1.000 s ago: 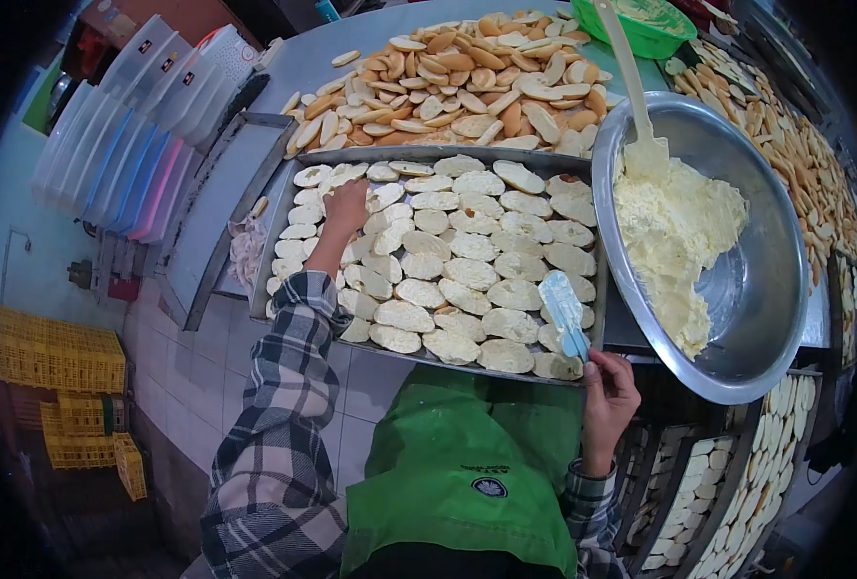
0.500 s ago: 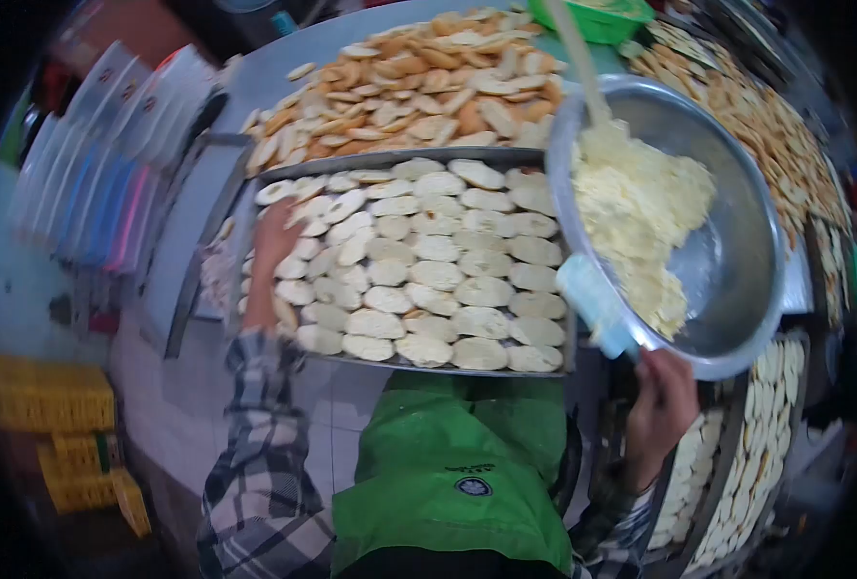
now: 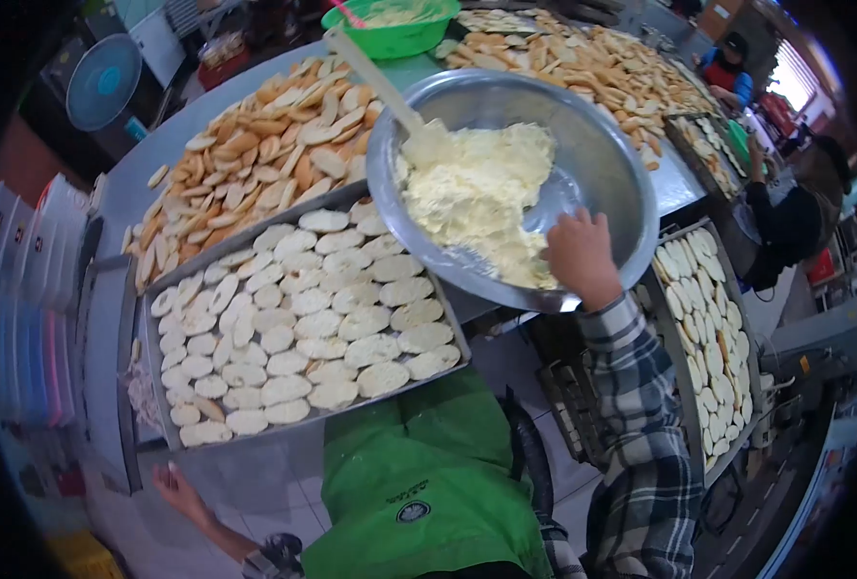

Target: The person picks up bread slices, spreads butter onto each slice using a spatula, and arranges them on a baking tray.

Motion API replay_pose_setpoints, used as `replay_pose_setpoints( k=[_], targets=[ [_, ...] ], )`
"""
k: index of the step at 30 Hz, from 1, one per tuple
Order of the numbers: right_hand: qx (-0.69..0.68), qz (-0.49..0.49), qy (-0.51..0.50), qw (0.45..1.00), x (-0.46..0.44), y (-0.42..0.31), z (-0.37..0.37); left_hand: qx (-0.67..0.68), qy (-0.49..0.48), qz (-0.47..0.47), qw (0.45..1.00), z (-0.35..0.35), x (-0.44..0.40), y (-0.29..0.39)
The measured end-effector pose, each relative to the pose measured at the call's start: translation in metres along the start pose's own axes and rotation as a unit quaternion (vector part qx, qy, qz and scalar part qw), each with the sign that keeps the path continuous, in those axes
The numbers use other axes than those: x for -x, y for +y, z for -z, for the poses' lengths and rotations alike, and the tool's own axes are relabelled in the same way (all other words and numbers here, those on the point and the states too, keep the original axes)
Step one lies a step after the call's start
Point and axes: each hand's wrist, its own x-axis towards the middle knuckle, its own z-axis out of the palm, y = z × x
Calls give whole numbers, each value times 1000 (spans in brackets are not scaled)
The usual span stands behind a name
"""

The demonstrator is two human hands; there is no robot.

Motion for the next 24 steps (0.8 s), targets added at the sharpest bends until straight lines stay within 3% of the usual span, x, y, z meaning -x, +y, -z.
replay_pose_setpoints(
  k=[2, 4, 8, 9, 10, 12, 16, 18, 24],
  targets=[
    [-118, 20, 238, 964, 2, -18, 23, -40, 28, -10, 999, 6, 6, -5],
    [-444, 37, 324, 834, 7, -43, 63, -20, 25, -2, 999, -1, 12, 3],
    [-701, 106, 385, 591, 40, -63, 128, 4, 38, -26, 999, -24, 1, -9],
    [-772, 100, 349, 523, 41, -66, 136, 3, 37, -28, 999, -28, 3, -6],
    [-772, 102, 349, 521, 37, -68, 138, -8, 41, -37, 998, -34, 6, 2],
    [-879, -49, 288, 378, 27, -70, 140, -13, 52, -46, 998, -39, 8, 7],
    [-897, -172, 215, 346, 24, -68, 114, -2, 62, -37, 997, -41, 15, 13],
    [-896, -186, 217, 340, 35, -71, 118, -3, 56, -36, 998, -35, 16, 13],
    [-856, 110, 311, 397, 81, -84, 183, -31, 79, -27, 996, -40, 22, 27]
  ],
)
